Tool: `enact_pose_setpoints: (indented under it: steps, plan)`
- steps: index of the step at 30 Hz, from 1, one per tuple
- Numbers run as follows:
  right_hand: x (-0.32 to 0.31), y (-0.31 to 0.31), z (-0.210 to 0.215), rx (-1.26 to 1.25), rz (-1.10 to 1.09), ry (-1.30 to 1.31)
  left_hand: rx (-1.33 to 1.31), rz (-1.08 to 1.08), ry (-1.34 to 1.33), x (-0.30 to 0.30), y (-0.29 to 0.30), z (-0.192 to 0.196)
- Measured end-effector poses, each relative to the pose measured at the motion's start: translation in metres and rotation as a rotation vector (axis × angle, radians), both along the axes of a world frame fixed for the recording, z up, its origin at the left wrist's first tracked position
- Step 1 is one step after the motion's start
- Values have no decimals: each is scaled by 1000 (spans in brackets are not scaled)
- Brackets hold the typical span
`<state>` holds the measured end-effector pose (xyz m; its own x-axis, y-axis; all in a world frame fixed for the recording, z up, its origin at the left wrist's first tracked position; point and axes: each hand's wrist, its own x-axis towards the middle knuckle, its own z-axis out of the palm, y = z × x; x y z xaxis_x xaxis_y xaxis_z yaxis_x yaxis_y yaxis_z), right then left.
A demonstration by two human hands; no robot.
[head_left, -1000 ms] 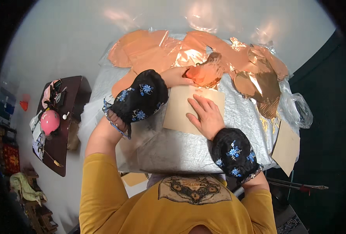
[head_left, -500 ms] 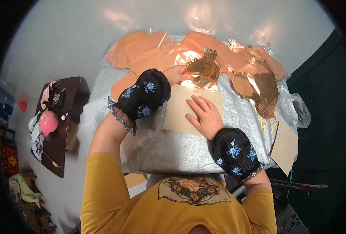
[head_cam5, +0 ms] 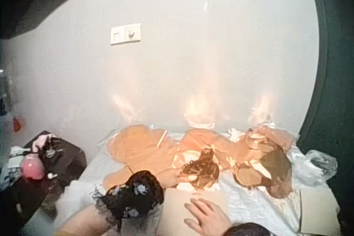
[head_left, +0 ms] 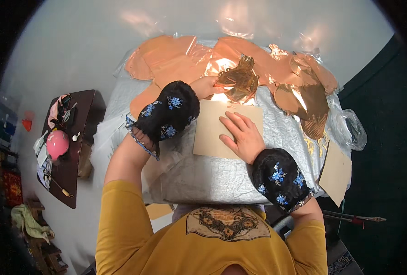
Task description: The person folds a foil balloon by hand, places it onto a cardboard insert, and slides them into a clear plastic packaging sleeve.
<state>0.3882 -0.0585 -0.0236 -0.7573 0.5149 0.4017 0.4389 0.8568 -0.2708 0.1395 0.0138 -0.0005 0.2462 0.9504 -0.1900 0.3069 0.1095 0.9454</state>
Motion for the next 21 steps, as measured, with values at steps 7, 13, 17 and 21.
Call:
enact_pose_setpoints:
  steps: [7,13,17,21]
  plan:
    - [1,1,-2,-4,-10,10,95,-81,-193,5,-16,5]
    - [1,0,19,-96,42,45,121,-255,87,20,-47,12]
    - [2,-4,13,-371,3,66,540,-484,411,3,-60,7]
    - [4,-2,7,-397,-14,79,748,-516,493,3,-69,3]
